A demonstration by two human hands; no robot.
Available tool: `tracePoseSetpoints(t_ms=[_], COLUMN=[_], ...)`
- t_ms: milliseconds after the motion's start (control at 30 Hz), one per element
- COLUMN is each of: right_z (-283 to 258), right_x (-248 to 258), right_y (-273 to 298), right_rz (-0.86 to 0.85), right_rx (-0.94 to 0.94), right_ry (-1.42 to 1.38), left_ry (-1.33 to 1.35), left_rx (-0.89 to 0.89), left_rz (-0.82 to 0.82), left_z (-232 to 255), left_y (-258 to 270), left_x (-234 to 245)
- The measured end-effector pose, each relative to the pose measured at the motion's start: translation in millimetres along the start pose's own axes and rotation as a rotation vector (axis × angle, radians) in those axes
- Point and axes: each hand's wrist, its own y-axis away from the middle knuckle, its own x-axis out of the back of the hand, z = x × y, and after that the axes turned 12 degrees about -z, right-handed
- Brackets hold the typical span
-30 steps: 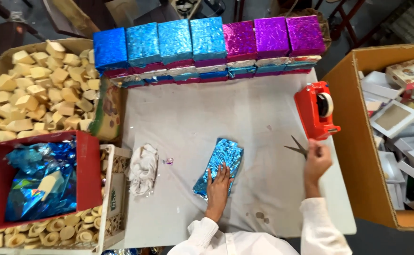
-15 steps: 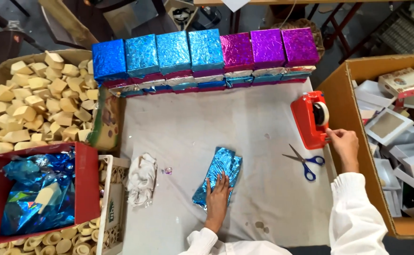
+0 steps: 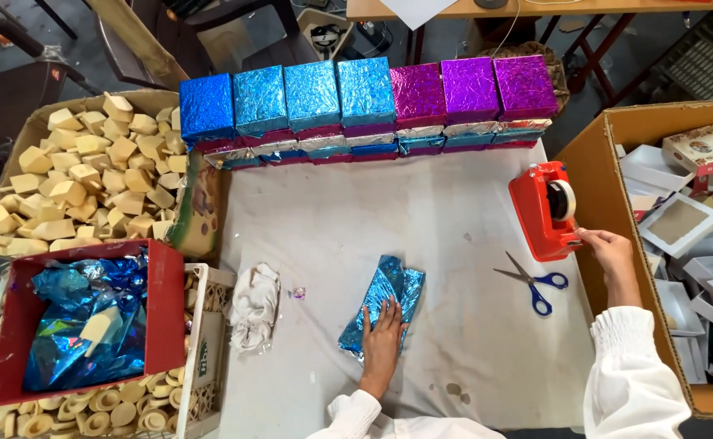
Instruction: Cleaning a decorative box with a cloth and wrapping it in blue foil.
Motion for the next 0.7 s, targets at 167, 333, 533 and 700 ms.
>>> tracePoseSetpoints(t_ms=[167, 333, 533, 700], right_z=[40, -52, -5, 14], right_x=[21, 8, 13, -3], right_y=[-38, 13, 11, 38], right_rz=[-0.074, -0.087, -0.141, -0.038], right_rx=[0.02, 0.04, 0.072, 0.124], right_ry=[-0.327, 0.018, -0.024, -0.07], left_ry=[0.024, 0.024, 0.037, 0.034], left_rx=[0.004, 0.011, 0.015, 0.012], left_rz=[-0.005, -0.021, -0.007, -0.007], left_z=[1, 1, 1, -2], left_y=[1, -1, 0, 1], left_x=[0, 4, 0, -5])
